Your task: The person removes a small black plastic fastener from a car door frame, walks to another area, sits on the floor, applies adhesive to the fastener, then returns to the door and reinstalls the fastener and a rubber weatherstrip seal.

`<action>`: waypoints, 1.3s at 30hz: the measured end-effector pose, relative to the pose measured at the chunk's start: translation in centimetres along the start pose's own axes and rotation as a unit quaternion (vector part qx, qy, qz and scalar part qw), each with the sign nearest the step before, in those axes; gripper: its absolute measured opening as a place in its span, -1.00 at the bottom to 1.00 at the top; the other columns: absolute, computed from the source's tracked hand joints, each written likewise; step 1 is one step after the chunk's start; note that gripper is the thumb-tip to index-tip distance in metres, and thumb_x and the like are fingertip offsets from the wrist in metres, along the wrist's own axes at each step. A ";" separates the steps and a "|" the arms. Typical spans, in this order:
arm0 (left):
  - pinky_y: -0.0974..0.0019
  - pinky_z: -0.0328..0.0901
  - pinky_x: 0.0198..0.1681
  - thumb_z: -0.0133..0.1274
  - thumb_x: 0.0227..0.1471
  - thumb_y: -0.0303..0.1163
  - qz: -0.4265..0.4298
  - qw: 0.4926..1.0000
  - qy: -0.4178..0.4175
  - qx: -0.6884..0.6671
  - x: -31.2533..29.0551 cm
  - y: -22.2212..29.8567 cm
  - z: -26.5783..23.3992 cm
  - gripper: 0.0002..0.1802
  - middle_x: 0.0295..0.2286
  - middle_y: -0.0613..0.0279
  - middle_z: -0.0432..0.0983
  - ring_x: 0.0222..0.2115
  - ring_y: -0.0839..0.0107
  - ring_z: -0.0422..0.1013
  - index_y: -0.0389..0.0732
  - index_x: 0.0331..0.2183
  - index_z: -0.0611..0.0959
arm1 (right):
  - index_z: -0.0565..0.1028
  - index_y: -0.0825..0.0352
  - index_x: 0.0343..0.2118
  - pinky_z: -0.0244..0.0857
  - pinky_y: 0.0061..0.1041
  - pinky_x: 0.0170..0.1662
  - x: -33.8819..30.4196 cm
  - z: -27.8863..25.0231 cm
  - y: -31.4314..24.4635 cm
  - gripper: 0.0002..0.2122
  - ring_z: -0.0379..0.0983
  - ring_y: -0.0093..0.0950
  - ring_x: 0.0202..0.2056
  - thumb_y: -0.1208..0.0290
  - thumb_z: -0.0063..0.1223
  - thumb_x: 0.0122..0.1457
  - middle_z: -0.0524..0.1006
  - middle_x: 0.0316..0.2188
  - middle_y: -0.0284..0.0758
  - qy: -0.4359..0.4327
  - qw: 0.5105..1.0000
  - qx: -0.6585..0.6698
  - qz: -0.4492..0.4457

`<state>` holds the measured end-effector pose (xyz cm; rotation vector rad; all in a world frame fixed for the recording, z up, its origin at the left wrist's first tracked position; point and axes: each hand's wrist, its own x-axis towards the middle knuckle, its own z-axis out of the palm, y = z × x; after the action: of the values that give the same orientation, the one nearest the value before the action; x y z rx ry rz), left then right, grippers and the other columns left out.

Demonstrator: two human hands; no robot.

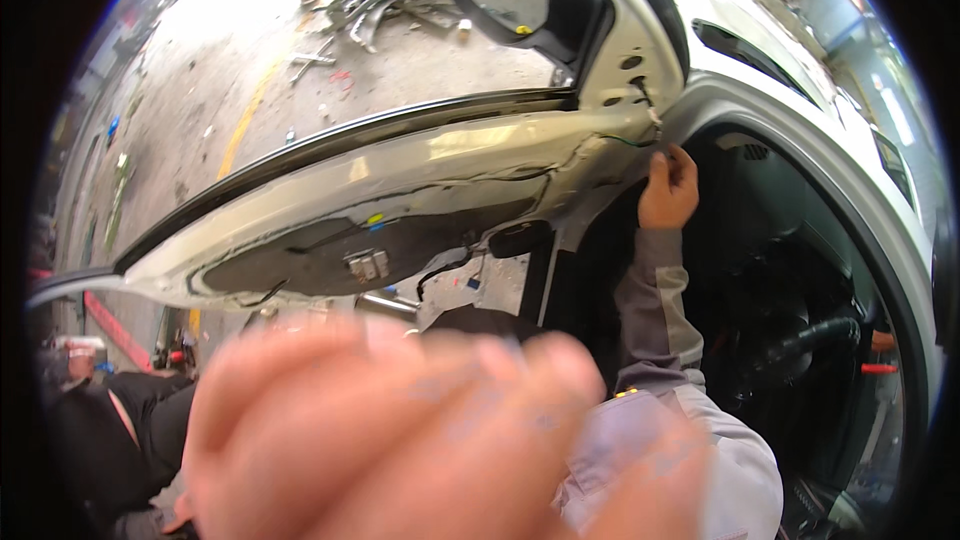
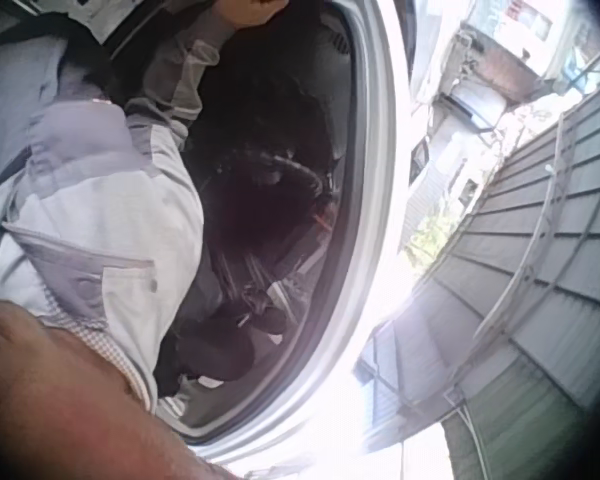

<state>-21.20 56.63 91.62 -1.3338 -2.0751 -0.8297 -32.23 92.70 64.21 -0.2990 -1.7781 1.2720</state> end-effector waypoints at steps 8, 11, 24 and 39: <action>0.15 0.37 -0.20 0.14 -0.01 -0.36 -0.408 0.905 -0.081 0.091 -14.5 -7.2 3.7 -0.71 -0.34 -0.09 0.56 -0.30 -0.01 0.48 -0.36 -0.25 0.62 | 0.45 0.42 -0.13 0.27 -0.65 -0.34 -6.8 -1.7 1.1 -0.78 0.32 -0.68 -0.42 0.43 0.05 0.23 0.42 -0.44 -0.45 -0.029 0.996 0.019 0.080; 0.09 0.34 -0.10 0.07 0.07 -0.19 -0.539 0.801 -0.257 0.040 -23.0 -6.9 7.1 -0.56 -0.23 -0.15 0.54 -0.18 -0.03 0.47 -0.33 -0.12 0.57 | 0.44 0.42 -0.13 0.26 -0.66 -0.35 -8.3 -1.5 1.4 -0.80 0.31 -0.69 -0.44 0.43 0.03 0.25 0.41 -0.45 -0.46 -0.057 0.993 0.030 0.099; 0.06 0.24 0.09 -0.11 0.11 0.17 -0.599 0.747 -0.264 -0.119 -48.6 -1.7 19.9 -0.27 0.13 -0.17 0.22 0.09 -0.14 0.25 -0.16 0.14 0.39 | 0.46 0.42 -0.17 0.24 -0.62 -0.34 -16.1 5.1 -1.0 -0.81 0.32 -0.65 -0.44 0.41 -0.08 0.30 0.43 -0.47 -0.41 -0.350 0.918 0.132 0.130; 0.17 0.29 0.04 0.03 0.01 0.20 -0.797 0.573 -0.075 -0.175 -54.1 1.4 12.9 -0.27 -0.08 -0.15 0.49 -0.03 0.03 0.42 -0.27 -0.07 0.60 | 0.49 0.43 -0.19 0.31 -0.56 -0.25 -17.3 18.7 -18.7 -0.79 0.42 -0.54 -0.36 0.38 -0.09 0.29 0.52 -0.39 -0.28 -0.411 0.893 0.122 -0.133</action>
<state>-1.20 34.33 44.75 0.9693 -2.9806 -1.8090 -31.47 61.66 69.79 0.7148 -2.1954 1.5118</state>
